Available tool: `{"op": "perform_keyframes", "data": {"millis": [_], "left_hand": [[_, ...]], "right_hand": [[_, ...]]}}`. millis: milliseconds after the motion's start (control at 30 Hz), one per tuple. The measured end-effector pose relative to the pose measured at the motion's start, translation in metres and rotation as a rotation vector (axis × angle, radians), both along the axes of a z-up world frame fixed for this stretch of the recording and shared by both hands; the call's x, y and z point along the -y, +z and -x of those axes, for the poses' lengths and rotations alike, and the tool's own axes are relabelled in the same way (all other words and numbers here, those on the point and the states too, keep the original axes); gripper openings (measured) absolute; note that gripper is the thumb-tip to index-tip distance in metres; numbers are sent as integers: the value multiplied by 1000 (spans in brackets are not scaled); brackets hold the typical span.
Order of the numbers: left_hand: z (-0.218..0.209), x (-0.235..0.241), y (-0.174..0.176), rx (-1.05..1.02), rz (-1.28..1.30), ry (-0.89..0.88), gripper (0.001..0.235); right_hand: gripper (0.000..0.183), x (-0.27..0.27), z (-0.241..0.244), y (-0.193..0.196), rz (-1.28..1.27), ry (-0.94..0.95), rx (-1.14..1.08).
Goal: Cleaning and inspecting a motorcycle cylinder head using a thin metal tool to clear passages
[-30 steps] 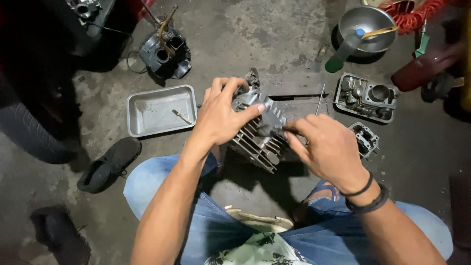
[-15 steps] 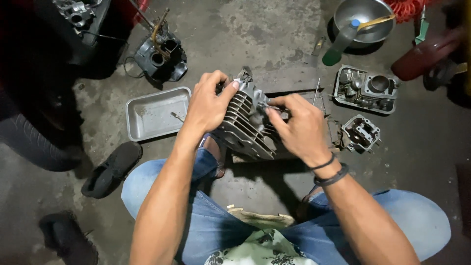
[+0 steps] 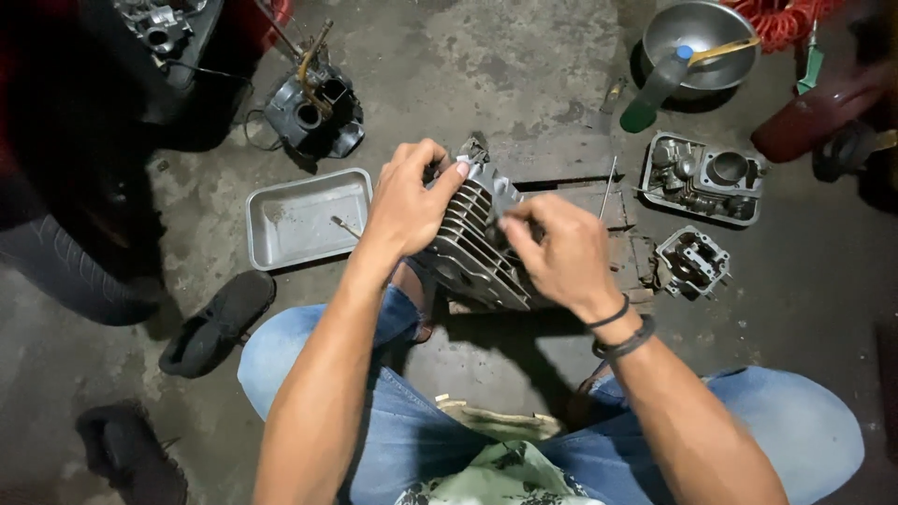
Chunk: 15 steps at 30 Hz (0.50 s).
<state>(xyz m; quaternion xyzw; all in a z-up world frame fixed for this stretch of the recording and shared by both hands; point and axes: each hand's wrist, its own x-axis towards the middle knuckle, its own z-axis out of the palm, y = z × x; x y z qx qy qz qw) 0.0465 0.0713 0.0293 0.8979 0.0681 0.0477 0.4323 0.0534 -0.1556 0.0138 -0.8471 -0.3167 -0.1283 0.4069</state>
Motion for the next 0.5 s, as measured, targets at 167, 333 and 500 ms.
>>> {"op": "perform_keyframes", "data": {"millis": [167, 333, 500], "left_hand": [[1, 1, 3, -1, -2, -3, 32], [2, 0, 2, -6, 10, 3, 33], [3, 1, 3, -2, -12, -16, 36]], "right_hand": [[8, 6, -2, 17, 10, 3, 38], [11, 4, 1, 10, 27, 115, -24], [7, 9, -10, 8, 24, 65, -33]]}}
